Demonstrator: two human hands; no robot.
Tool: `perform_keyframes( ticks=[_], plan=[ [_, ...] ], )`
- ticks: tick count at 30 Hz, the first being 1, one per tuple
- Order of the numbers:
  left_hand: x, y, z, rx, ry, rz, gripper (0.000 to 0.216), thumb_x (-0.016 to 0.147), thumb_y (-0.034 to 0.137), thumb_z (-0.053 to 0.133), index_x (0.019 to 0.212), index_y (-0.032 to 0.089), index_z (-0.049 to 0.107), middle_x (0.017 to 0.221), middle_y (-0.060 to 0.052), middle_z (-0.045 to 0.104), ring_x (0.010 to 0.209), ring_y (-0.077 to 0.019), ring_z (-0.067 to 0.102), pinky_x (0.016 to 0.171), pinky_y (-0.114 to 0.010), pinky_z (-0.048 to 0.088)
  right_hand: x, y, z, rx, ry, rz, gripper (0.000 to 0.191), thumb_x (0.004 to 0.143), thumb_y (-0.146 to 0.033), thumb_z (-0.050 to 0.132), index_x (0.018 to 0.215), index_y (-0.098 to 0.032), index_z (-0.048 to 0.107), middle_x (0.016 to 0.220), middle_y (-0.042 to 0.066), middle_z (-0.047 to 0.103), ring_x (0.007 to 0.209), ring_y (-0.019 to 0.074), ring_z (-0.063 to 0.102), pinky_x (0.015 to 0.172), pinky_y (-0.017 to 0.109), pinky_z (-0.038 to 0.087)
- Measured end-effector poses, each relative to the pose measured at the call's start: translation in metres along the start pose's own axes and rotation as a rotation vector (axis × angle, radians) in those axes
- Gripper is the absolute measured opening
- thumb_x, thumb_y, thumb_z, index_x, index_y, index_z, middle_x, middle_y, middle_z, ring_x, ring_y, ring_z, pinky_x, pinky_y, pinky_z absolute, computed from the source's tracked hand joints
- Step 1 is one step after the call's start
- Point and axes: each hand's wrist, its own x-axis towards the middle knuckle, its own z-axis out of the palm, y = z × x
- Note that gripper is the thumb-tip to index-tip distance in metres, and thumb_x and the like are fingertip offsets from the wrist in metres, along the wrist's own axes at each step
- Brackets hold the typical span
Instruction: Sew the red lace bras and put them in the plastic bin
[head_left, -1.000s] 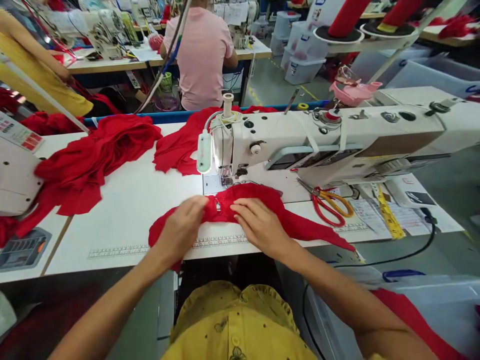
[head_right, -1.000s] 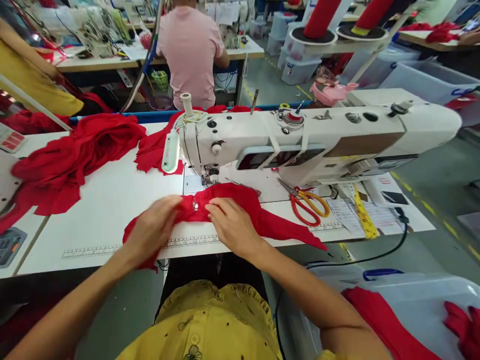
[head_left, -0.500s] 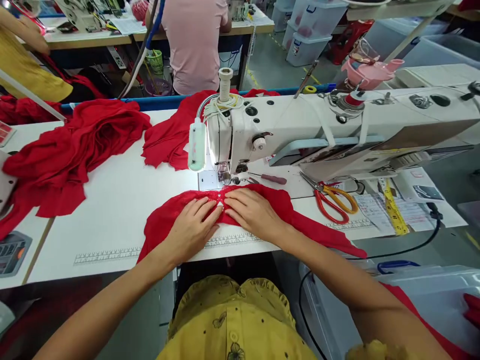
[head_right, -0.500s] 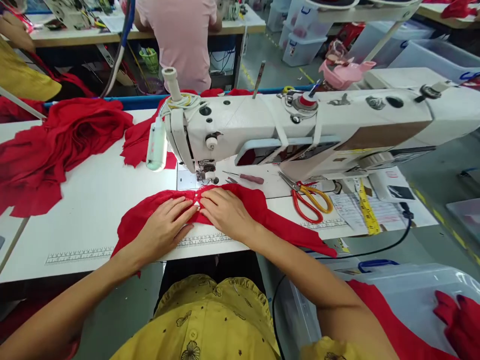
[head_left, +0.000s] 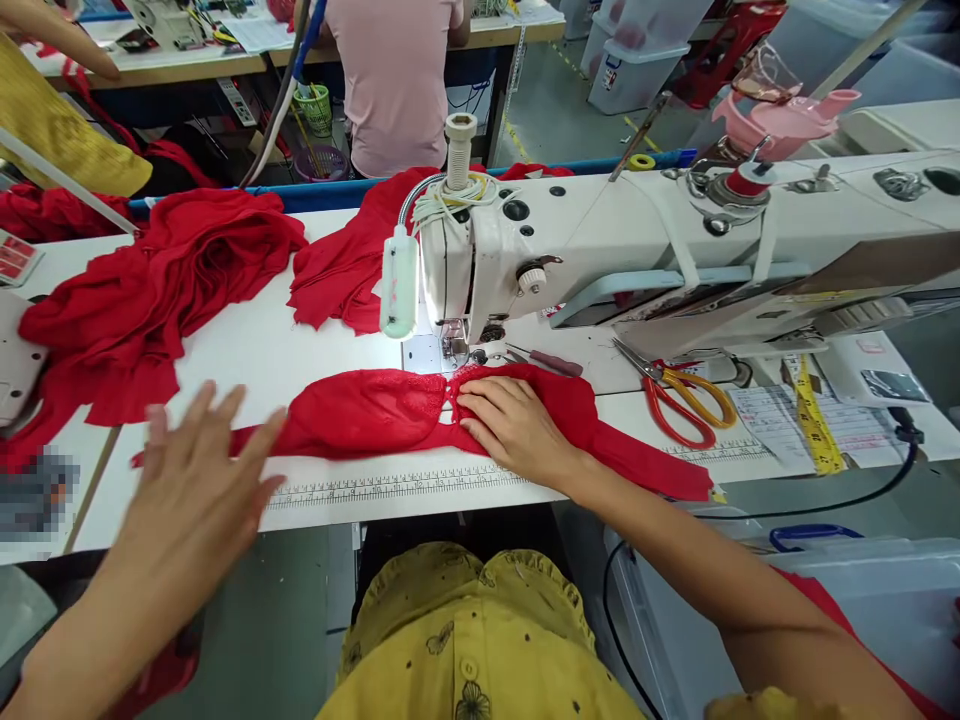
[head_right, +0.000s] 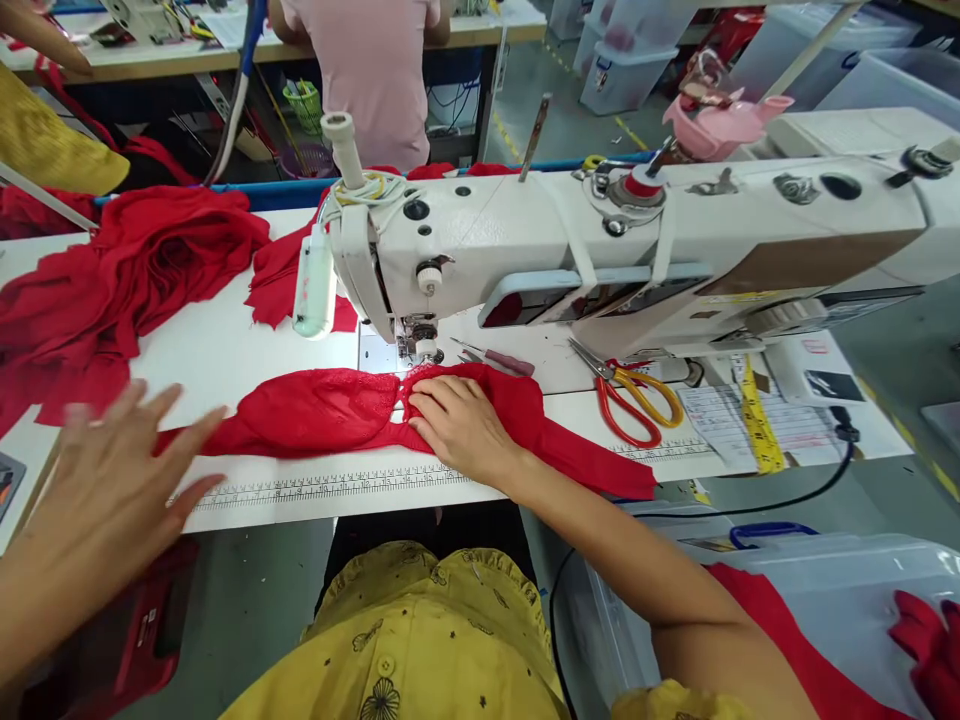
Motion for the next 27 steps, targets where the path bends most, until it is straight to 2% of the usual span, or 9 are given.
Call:
perform_keyframes(
  ticks=[4,7,9,12,14,18,22,24,27],
  plan=[
    [0.039,0.037,0.024,-0.223,0.007,0.166,0.032,0.100,0.023,0.048,0.130,0.025,0.058,0.125,-0.007,0.069,0.121,-0.0273,0.062,0.117,-0.053,0.037,0.011,-0.001,-0.004,-0.088,0.053,0.053,0.033,0.103,-0.020,0.041,0.129,-0.016,0.061,0.129,0.014,0.065,0.117,0.0270,0.055,0.098,0.044,0.042],
    [0.085,0.060,0.060,-0.310,-0.006,0.073,0.032,0.101,0.030,0.047,0.125,0.014,0.058,0.119,-0.015,0.067,0.115,-0.0302,0.059,0.102,-0.047,0.045,0.025,-0.002,-0.007,-0.215,-0.049,0.138,0.036,0.102,-0.029,0.047,0.132,-0.012,0.058,0.124,0.018,0.064,0.113,0.0324,0.053,0.099,0.050,0.039],
    [0.111,0.065,0.079,-0.361,-0.164,0.068,0.033,0.097,0.036,0.054,0.120,0.013,0.059,0.107,-0.013,0.067,0.104,-0.0300,0.058,0.092,-0.045,0.045,0.032,-0.001,-0.010,-0.207,-0.126,0.175,0.029,0.100,-0.032,0.052,0.118,-0.013,0.064,0.114,0.016,0.065,0.109,0.0326,0.052,0.097,0.050,0.039],
    [0.129,0.064,0.092,-0.490,-0.341,0.062,0.021,0.090,0.040,0.065,0.089,0.018,0.062,0.089,-0.005,0.061,0.092,-0.0257,0.055,0.084,-0.039,0.041,0.039,0.002,-0.018,-0.033,-0.171,0.213,0.017,0.099,-0.026,0.051,0.102,-0.016,0.064,0.107,0.012,0.064,0.104,0.0275,0.054,0.091,0.041,0.042],
    [0.129,0.063,0.092,-0.620,-0.339,0.027,0.022,0.088,0.035,0.065,0.077,0.019,0.055,0.084,-0.002,0.058,0.087,-0.0220,0.053,0.080,-0.035,0.039,0.043,0.005,-0.026,0.151,-0.214,0.244,0.014,0.098,-0.027,0.053,0.104,-0.018,0.061,0.105,0.008,0.065,0.097,0.0229,0.056,0.085,0.035,0.042],
    [0.117,0.067,0.089,-0.822,-0.265,-0.050,0.016,0.092,0.027,0.056,0.079,0.020,0.049,0.076,0.003,0.057,0.074,-0.0155,0.051,0.077,-0.030,0.037,0.052,0.009,-0.038,0.383,-0.399,0.261,0.018,0.091,-0.036,0.063,0.101,-0.021,0.059,0.092,-0.001,0.065,0.081,0.0166,0.056,0.070,0.027,0.037],
    [0.103,0.075,0.098,-0.753,-0.148,-0.087,0.012,0.094,0.026,0.053,0.084,0.020,0.051,0.081,0.002,0.061,0.080,-0.0165,0.054,0.088,-0.034,0.036,0.061,0.006,-0.037,0.289,-0.496,0.258,0.025,0.091,-0.033,0.061,0.072,-0.020,0.052,0.068,-0.004,0.053,0.064,0.0128,0.046,0.060,0.027,0.026],
    [0.095,0.079,0.105,-0.680,-0.087,-0.085,0.006,0.095,0.026,0.054,0.093,0.020,0.055,0.091,-0.001,0.066,0.088,-0.0192,0.057,0.094,-0.038,0.035,0.064,0.003,-0.033,0.173,-0.495,0.280,0.027,0.091,-0.032,0.060,0.069,-0.020,0.051,0.069,-0.003,0.056,0.065,0.0135,0.048,0.062,0.028,0.027],
    [0.080,0.086,0.114,-0.567,0.005,-0.062,0.020,0.096,0.026,0.054,0.115,0.018,0.056,0.107,-0.008,0.067,0.100,-0.0242,0.057,0.094,-0.041,0.038,0.062,-0.004,-0.027,0.055,-0.497,0.296,0.025,0.092,-0.034,0.060,0.072,-0.020,0.055,0.076,0.001,0.063,0.072,0.0171,0.054,0.070,0.030,0.031]
  ],
)
